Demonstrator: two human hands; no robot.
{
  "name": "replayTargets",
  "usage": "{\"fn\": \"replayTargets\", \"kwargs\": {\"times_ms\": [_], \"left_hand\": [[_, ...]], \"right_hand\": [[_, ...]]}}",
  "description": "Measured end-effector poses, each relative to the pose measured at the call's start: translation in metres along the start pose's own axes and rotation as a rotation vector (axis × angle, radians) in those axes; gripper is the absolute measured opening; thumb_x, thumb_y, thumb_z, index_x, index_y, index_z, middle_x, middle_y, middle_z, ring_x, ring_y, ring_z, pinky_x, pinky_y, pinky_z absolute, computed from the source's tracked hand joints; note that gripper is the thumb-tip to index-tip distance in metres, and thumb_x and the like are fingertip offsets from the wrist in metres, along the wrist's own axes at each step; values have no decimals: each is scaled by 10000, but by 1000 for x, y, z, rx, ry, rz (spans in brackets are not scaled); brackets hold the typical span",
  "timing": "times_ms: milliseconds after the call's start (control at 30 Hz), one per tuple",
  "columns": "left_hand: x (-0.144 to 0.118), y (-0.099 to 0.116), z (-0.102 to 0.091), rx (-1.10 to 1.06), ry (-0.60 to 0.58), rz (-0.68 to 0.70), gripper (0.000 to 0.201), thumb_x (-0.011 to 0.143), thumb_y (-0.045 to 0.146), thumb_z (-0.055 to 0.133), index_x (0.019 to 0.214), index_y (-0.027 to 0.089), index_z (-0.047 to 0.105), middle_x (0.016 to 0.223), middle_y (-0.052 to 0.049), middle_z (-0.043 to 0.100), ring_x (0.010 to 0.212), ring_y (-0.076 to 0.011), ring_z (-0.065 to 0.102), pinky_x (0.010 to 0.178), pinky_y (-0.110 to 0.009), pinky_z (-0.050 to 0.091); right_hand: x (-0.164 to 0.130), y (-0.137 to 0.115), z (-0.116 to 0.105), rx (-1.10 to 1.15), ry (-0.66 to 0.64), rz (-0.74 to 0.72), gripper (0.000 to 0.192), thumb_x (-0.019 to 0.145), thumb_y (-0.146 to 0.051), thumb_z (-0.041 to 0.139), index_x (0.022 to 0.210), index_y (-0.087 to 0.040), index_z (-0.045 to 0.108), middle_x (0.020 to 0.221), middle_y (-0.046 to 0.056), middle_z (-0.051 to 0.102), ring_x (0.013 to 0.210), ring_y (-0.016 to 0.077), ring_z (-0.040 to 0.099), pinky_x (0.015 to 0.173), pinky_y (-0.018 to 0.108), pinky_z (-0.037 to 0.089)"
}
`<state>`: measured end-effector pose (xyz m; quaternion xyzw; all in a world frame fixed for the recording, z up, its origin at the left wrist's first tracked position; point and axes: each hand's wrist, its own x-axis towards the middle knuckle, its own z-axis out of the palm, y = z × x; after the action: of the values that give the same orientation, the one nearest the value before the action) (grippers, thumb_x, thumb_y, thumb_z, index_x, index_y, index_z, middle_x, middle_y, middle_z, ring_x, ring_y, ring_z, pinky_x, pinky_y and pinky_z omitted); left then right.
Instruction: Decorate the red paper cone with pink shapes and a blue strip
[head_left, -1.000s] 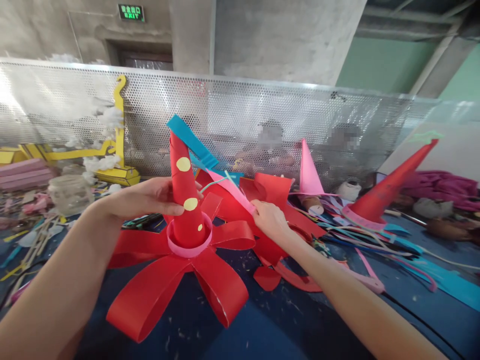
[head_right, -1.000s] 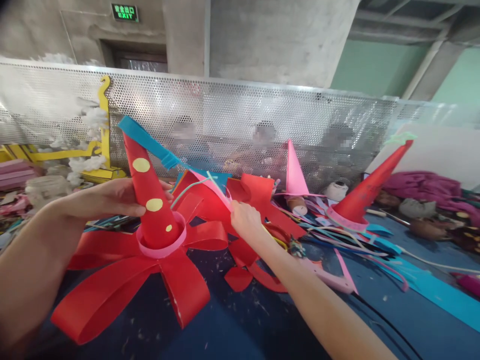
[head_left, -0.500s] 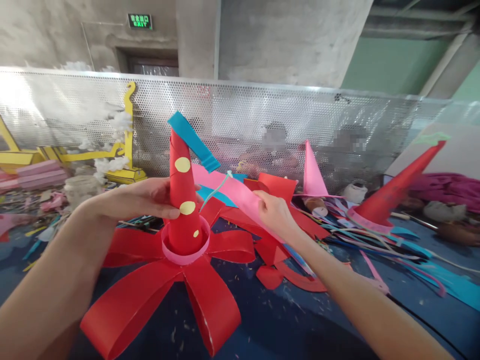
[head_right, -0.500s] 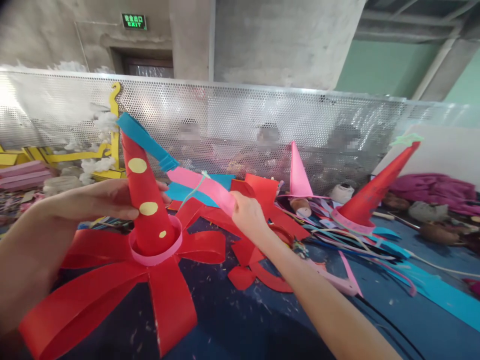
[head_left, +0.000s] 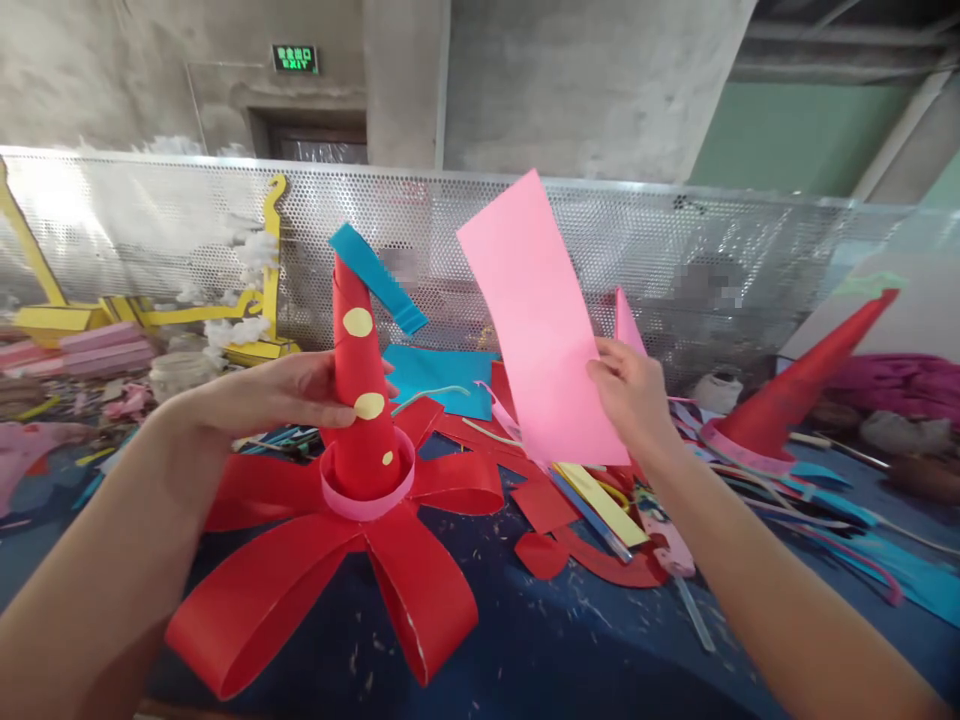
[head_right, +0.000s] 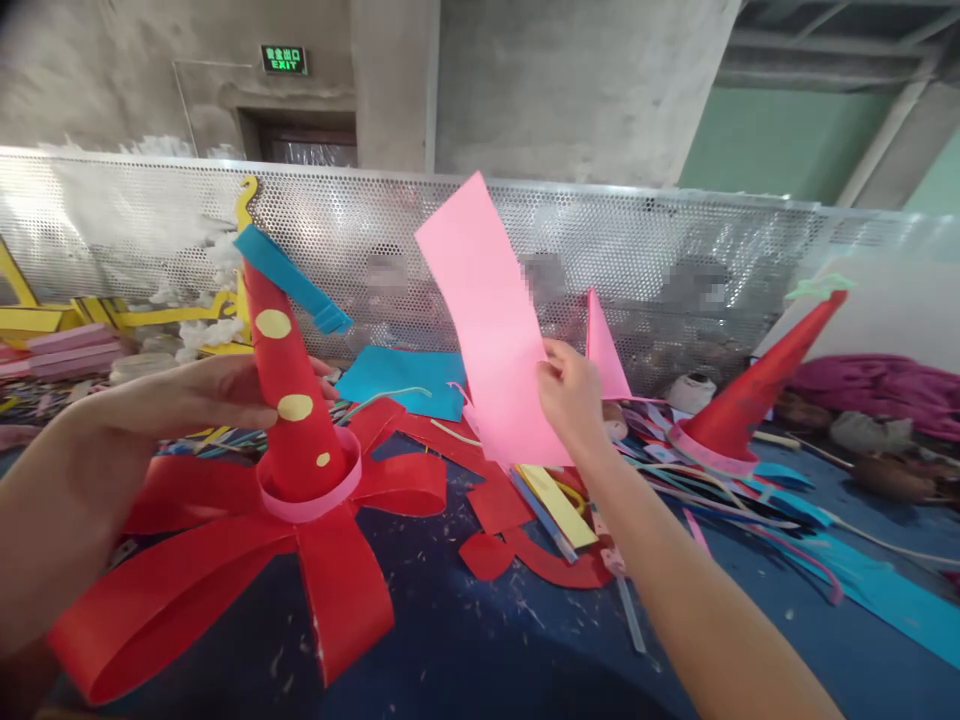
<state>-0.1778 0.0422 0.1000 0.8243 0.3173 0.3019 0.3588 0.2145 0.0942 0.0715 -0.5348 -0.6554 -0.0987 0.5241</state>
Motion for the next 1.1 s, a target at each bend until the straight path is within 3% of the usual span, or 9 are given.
{"fn": "replayTargets", "kwargs": {"times_ms": [100,233,367,500,567,767,967,1100], "left_hand": [[0,-3,-1,-75,-5,-51,461,857,254,681,1291,166,551,1269,-109,668,1089,-240,670,853,-340,577],[3,-6,-1,-100,-2,-9,454,824,258,709,1253,179,581,1256,-89,684,1117,-257,664,866,-340,577],[-4,-3,-12,26,-29,-2,459,816,273,715,1253,191,605,1234,-68,703,1090,-278,673,831,-346,594],[-18,11,-23,-11,269,-64,429,776,314,753,1188,231,669,1159,-37,742,1078,-310,682,806,-336,609],[-22,16,-22,-70,350,-88,438,757,341,765,1176,246,682,1124,-38,757,1056,-329,692,779,-339,619],[-20,7,-19,7,185,-113,404,813,313,734,1209,271,667,1244,-29,706,1116,-311,669,840,-335,606],[-25,-21,-27,20,25,-47,458,858,220,672,1297,334,608,1382,-3,616,1215,-331,611,893,-370,590],[-23,-28,-16,-2,-87,53,528,864,202,649,1367,322,545,1369,-43,625,1183,-337,634,887,-395,591]], "right_hand": [[3,8,-8,-55,47,-5,390,780,-178,488,1093,-94,705,654,42,652,565,193,574,574,302,426],[1,2,-8,-262,68,-158,395,831,-155,466,1145,-110,702,697,70,699,628,217,635,652,316,456],[-3,-8,8,-454,-98,-269,436,916,-126,374,1268,-88,628,835,121,757,695,240,686,689,327,480],[-8,-12,39,-486,-277,-386,464,952,-85,351,1378,-124,533,1051,137,751,909,243,693,783,319,491],[-15,-13,61,-488,-397,-467,461,946,-73,409,1382,-160,533,1137,130,730,977,241,675,807,311,492],[-51,-14,115,-525,-711,-574,245,978,-170,511,1186,-151,639,1026,88,725,955,221,672,807,346,540],[-66,-23,136,-565,-819,-524,339,956,-345,599,1248,-173,582,1206,86,633,1023,228,647,843,434,560],[-56,-23,146,-572,-887,-490,304,958,-337,599,1210,-167,603,1178,79,648,991,216,657,839,426,562]]}}
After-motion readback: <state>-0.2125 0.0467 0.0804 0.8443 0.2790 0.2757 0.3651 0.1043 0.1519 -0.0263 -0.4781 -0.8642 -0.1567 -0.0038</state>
